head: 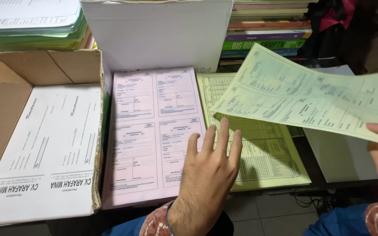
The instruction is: Sorting and organizing various printed forms into stacks and boxes
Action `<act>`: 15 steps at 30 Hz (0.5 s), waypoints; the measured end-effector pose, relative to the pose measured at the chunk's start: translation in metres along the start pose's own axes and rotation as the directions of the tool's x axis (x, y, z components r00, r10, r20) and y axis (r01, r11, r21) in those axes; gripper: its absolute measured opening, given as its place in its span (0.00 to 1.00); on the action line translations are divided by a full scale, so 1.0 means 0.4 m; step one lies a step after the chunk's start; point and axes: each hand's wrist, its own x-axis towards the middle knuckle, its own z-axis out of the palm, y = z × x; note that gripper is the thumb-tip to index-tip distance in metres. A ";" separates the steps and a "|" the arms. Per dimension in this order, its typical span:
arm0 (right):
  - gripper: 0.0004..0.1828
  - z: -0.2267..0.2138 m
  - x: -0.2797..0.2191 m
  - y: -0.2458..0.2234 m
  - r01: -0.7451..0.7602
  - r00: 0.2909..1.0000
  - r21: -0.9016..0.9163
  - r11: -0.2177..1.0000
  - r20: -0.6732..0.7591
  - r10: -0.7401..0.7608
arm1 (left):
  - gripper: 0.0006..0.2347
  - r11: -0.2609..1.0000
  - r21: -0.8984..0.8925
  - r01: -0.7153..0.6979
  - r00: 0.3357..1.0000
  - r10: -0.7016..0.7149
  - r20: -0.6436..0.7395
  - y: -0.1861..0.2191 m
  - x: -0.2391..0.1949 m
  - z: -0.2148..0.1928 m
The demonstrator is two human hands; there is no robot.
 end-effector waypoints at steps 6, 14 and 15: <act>0.18 -0.048 0.065 -0.325 0.278 0.960 -0.215 0.936 0.027 -0.279 | 0.26 0.992 -0.121 -0.047 0.998 0.043 -0.033 0.040 0.032 -0.003; 0.13 0.005 0.108 -0.523 0.542 0.841 -0.256 0.801 0.170 -0.514 | 0.11 0.930 -0.365 -0.042 0.988 -0.017 -0.156 0.021 0.044 -0.055; 0.11 0.014 0.112 -0.535 0.549 0.835 -0.205 0.810 0.178 -0.521 | 0.02 0.937 -0.345 -0.054 0.986 -0.005 -0.168 0.016 0.044 -0.067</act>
